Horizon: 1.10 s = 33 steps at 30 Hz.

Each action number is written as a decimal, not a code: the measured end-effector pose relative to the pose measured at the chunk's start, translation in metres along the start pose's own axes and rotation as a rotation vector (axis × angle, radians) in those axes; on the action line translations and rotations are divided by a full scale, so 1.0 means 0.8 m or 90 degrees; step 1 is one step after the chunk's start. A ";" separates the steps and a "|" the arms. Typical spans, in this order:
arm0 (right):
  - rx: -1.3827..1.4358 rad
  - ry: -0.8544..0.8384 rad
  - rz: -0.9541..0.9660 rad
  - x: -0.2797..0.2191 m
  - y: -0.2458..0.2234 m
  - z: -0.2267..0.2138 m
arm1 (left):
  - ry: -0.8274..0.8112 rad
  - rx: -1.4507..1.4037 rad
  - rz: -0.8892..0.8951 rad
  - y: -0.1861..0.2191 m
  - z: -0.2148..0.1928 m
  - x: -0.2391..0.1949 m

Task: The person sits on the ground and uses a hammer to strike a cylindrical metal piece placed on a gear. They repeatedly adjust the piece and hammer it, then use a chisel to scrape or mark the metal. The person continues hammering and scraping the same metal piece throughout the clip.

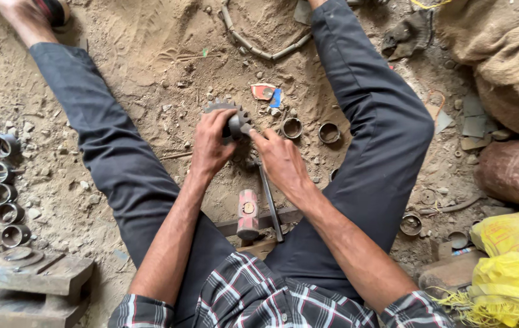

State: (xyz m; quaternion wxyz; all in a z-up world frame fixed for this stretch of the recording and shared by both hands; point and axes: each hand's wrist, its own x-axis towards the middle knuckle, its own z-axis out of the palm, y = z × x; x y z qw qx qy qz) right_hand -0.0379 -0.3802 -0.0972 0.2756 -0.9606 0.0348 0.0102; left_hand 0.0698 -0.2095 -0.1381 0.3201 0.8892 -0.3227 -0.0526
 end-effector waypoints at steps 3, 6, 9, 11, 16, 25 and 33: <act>-0.002 -0.024 0.013 0.001 0.000 -0.003 | -0.009 -0.037 -0.033 0.003 0.004 0.001; 0.000 -0.039 0.027 -0.001 -0.001 -0.004 | 0.010 -0.003 -0.041 0.009 0.006 0.000; -0.012 -0.024 0.021 0.001 -0.002 -0.002 | 0.040 0.093 0.030 0.010 0.000 0.003; -0.025 -0.011 0.014 0.002 0.000 0.001 | 0.020 0.089 0.017 0.008 -0.002 0.009; -0.031 0.029 0.009 0.001 0.002 0.020 | 0.003 0.059 0.051 0.004 -0.012 0.012; -0.086 0.042 -0.030 -0.008 0.004 0.034 | -0.006 0.059 0.026 0.021 -0.027 0.013; -0.074 0.064 -0.037 0.003 0.006 0.028 | -0.009 -0.024 -0.055 0.013 -0.023 0.006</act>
